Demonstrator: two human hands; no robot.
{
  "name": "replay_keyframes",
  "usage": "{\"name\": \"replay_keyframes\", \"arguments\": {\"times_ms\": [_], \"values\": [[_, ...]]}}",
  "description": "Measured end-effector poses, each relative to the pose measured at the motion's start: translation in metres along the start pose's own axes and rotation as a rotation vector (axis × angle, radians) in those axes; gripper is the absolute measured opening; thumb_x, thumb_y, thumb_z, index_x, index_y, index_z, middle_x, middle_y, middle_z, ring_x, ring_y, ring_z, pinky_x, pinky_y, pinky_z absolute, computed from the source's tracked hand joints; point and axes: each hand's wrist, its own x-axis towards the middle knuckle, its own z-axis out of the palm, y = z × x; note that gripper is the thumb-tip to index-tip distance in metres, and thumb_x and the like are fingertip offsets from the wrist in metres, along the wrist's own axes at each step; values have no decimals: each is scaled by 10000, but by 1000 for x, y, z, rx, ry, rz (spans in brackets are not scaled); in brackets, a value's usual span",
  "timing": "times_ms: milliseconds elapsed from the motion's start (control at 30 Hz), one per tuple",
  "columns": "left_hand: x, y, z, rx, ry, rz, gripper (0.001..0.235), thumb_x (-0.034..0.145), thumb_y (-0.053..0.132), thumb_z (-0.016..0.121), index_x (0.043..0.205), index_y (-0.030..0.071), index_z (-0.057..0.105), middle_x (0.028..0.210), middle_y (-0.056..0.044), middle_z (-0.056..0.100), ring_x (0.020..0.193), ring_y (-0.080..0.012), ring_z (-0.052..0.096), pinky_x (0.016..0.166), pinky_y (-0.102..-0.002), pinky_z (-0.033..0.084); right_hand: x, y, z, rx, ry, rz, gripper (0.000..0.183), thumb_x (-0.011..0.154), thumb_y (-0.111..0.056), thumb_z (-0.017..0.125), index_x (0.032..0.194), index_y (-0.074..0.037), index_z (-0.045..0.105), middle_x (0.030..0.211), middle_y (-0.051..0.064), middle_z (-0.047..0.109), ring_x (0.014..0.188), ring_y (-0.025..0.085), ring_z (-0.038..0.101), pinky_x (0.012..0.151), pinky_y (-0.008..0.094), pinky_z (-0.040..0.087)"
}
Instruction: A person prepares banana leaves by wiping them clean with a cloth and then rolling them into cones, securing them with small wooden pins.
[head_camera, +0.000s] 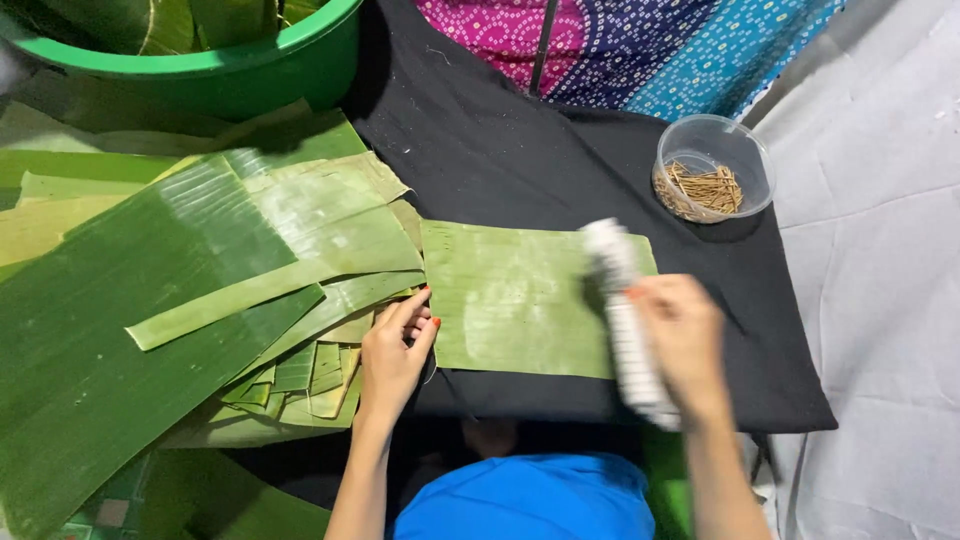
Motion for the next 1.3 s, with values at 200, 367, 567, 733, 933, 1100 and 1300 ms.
{"name": "replay_keyframes", "arguments": {"times_ms": [200,367,567,733,933,1100,1300], "values": [[0,-4,1,35,-3,3,399,870,71,737,1266,111,725,957,-100,750,846,-200,717,751,-312,624,-15,-50,135,-335,-104,-269,247,894,-231,728,1130,-184,781,990,109,620,905,347,641,771,442,537],[1,2,-2,57,-24,-12,394,883,87,729,1276,115,717,964,-83,749,846,-187,712,766,-314,616,-10,-78,158,-498,-145,-361,465,960,-422,615,1368,-203,658,1163,132,513,1054,361,504,863,465,410],[3,1,-1,30,-31,-24,401,884,71,717,1282,115,713,959,-93,746,826,-192,707,764,-318,609,3,-69,164,-518,-263,-263,497,1023,-381,476,1485,-210,543,1296,144,429,1139,350,407,903,452,331],[3,2,-1,4,-22,-32,420,881,50,709,1295,120,711,948,-97,748,802,-195,712,761,-323,612,14,-26,151,-664,-165,-217,497,996,-347,510,1478,-236,557,1309,162,488,1184,368,463,913,490,375],[1,0,-1,-20,-16,-40,422,873,45,712,1287,124,713,942,-99,748,789,-189,710,755,-314,613,18,23,100,-866,30,-144,501,968,-383,562,1449,-258,620,1250,157,526,1128,378,509,850,490,400],[2,-3,0,-8,-20,-37,418,871,65,712,1282,138,719,942,-85,746,798,-183,710,759,-304,614,11,16,110,-862,46,-145,547,957,-436,587,1452,-205,616,1247,183,519,1101,395,510,841,496,392],[1,-2,-1,14,-25,-38,416,875,67,704,1285,137,715,956,-86,744,816,-188,710,768,-315,610,-1,-50,176,-643,-75,-259,548,945,-452,579,1426,-191,613,1286,202,504,1137,403,483,912,507,370]]}}
